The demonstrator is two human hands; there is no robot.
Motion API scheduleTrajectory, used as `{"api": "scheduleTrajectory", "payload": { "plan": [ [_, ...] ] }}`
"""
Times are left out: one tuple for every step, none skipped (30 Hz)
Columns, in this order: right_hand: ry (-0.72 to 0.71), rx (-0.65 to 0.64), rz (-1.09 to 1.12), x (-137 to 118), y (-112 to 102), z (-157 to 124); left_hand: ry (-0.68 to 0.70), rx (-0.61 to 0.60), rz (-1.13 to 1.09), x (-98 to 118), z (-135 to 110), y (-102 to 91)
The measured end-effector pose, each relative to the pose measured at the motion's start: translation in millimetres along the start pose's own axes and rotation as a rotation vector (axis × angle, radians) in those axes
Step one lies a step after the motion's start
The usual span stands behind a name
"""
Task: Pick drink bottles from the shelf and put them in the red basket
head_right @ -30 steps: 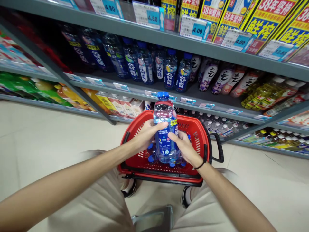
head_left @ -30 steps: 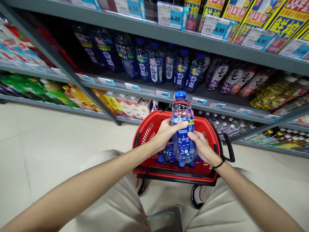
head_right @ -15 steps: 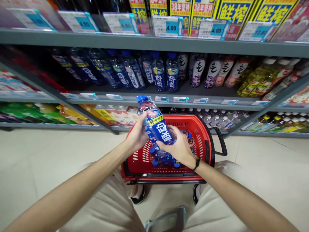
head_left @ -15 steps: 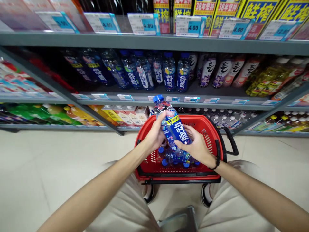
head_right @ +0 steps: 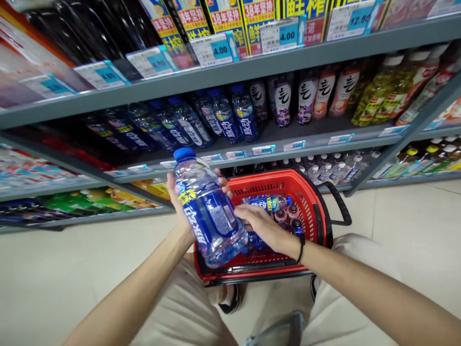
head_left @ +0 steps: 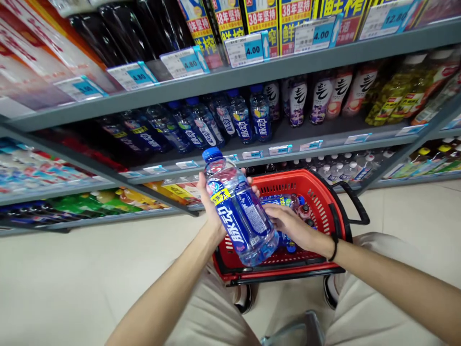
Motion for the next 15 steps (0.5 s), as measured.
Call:
{"api": "scheduleTrajectory", "payload": {
  "plan": [
    [0.020,-0.026,0.056,2.4,1.2,2.1,-0.012,0.000,0.021,-1.6,0.2,1.4],
    [0.020,-0.038,0.093,3.9,1.9,3.4,-0.020,0.006,0.046,-3.6,0.6,2.3],
    [0.011,-0.041,0.115,4.7,2.2,3.8,-0.028,0.013,0.070,-5.8,1.1,2.8],
    [0.002,-0.040,0.128,4.9,2.2,3.5,-0.037,0.019,0.091,-7.9,1.7,3.0],
    [0.000,-0.039,0.138,4.9,2.1,2.7,-0.045,0.023,0.108,-9.7,2.3,3.1],
    [0.005,-0.040,0.146,4.6,1.9,1.5,-0.052,0.025,0.123,-11.1,2.9,3.1],
    [0.012,-0.048,0.156,4.2,1.8,0.2,-0.056,0.026,0.137,-12.1,3.5,3.1],
    [0.018,-0.063,0.172,3.7,1.8,-1.2,-0.061,0.027,0.149,-12.8,4.1,3.1],
    [0.024,-0.083,0.190,3.3,2.1,-2.4,-0.065,0.030,0.160,-13.2,4.7,3.2],
    [0.033,-0.101,0.208,3.1,2.5,-3.3,-0.068,0.035,0.168,-13.4,5.4,3.3],
    [0.043,-0.114,0.226,3.1,2.9,-3.9,-0.070,0.041,0.174,-13.6,6.0,3.4],
    [0.051,-0.117,0.241,3.3,3.4,-4.2,-0.071,0.048,0.182,-13.9,6.6,3.3],
    [0.058,-0.110,0.253,3.6,3.7,-4.1,-0.070,0.054,0.190,-14.2,7.2,3.2],
    [0.062,-0.099,0.261,4.1,3.9,-3.7,-0.068,0.058,0.199,-14.6,7.8,3.0],
    [0.063,-0.088,0.269,4.5,4.2,-3.2,-0.067,0.060,0.208,-15.0,8.2,2.7]
  ]
}}
Point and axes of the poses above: each hand's wrist, its own z-axis towards the middle knuckle, its own y-axis out of the palm, x = y × z, the point moved 2 cm from there along z, towards the middle knuckle, and after that the axes turned 4 degrees about -x, right-handed, at the moved point
